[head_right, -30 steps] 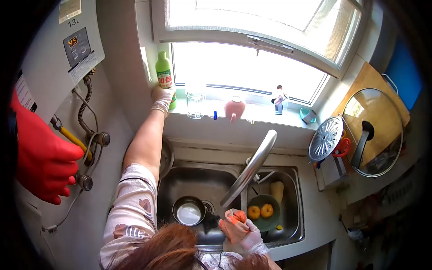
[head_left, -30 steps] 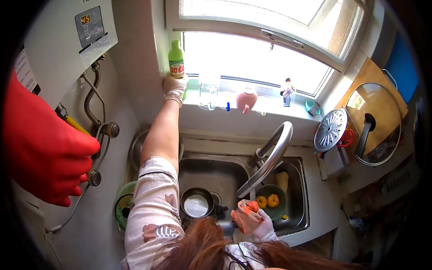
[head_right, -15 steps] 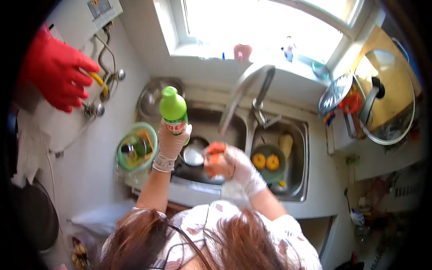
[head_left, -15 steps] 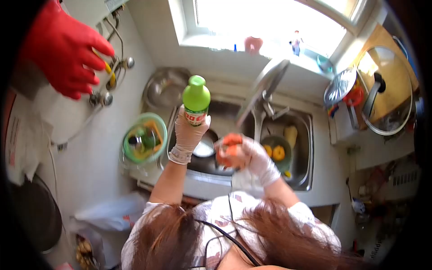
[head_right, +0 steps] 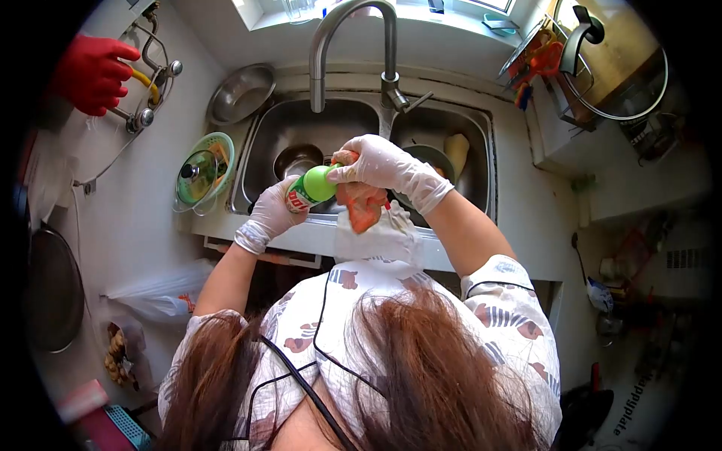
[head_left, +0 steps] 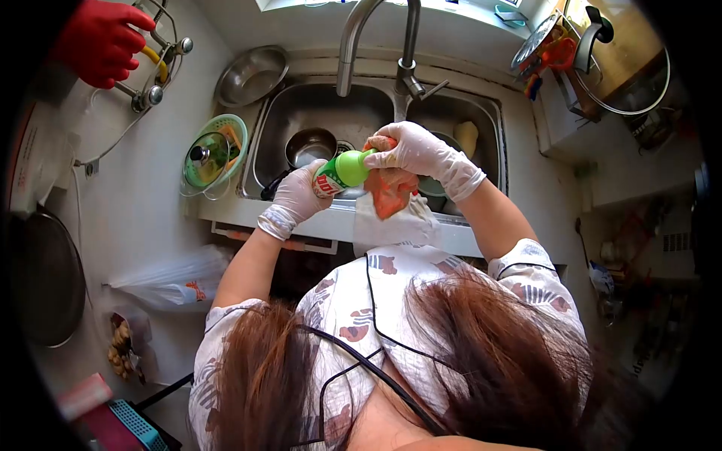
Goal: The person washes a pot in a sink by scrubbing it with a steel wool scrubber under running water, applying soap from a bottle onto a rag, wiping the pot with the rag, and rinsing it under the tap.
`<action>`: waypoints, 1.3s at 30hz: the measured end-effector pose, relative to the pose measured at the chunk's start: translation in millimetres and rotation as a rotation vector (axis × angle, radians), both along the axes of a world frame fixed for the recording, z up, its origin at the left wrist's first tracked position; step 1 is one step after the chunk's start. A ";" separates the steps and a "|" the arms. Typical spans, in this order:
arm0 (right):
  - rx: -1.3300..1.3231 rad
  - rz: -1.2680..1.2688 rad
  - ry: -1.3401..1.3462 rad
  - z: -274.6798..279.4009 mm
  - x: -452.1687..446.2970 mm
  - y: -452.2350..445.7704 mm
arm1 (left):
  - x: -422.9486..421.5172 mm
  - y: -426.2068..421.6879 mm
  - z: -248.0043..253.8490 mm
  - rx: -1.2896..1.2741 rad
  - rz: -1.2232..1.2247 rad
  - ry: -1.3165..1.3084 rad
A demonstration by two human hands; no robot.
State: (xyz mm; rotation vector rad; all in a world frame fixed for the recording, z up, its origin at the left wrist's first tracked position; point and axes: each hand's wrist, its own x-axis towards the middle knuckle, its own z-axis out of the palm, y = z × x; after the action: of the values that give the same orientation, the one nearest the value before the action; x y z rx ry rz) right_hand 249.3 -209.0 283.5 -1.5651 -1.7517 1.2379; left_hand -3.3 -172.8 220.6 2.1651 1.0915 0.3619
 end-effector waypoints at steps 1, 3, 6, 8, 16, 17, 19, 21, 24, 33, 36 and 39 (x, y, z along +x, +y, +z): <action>-0.005 -0.007 -0.028 -1.0 0.3 -4.7 | 0.0 -1.0 -4.2 0.055 -0.004 0.012; -0.019 0.006 -0.049 -4.6 2.9 -14.5 | 1.1 -2.8 -16.7 0.114 -0.033 -0.007; 0.011 -0.066 -0.101 -10.8 5.6 -27.7 | 9.6 -7.6 -16.9 0.160 -0.050 0.036; 0.042 -0.197 -0.203 -11.7 -1.4 -37.1 | 17.1 -12.1 -10.5 0.184 -0.038 0.148; -0.137 -0.620 1.372 -40.2 41.3 -69.6 | 20.3 -9.9 43.0 0.554 -0.029 0.252; -0.142 -0.611 1.540 -58.0 44.7 -71.8 | 22.0 -8.7 57.9 0.663 -0.072 0.348; -0.285 -0.569 1.966 -104.1 48.0 -71.9 | 27.8 -5.2 84.9 0.873 -0.160 0.494; -0.356 -0.474 2.066 -108.4 31.5 -74.7 | 37.9 -2.7 109.9 0.992 -0.229 0.581; -0.376 -0.471 2.043 -106.0 -0.2 -72.9 | 52.9 -5.5 133.3 1.195 -0.325 0.603; -0.438 -0.069 2.144 -85.9 -22.5 -86.6 | 86.3 -17.1 159.7 1.515 -0.512 0.888; -0.442 -0.076 2.179 -88.5 -23.8 -90.7 | 86.5 -20.2 161.5 1.418 -0.511 0.934; -0.477 -0.076 2.271 -88.4 -23.7 -89.0 | 79.2 -13.5 160.6 1.533 -0.553 0.795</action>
State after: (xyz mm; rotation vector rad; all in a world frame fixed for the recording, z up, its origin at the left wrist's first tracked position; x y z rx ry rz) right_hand 225.6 -298.0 195.1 0.2656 0.1480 1.8892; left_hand 75.9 -186.3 381.2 4.0714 0.3806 -0.0168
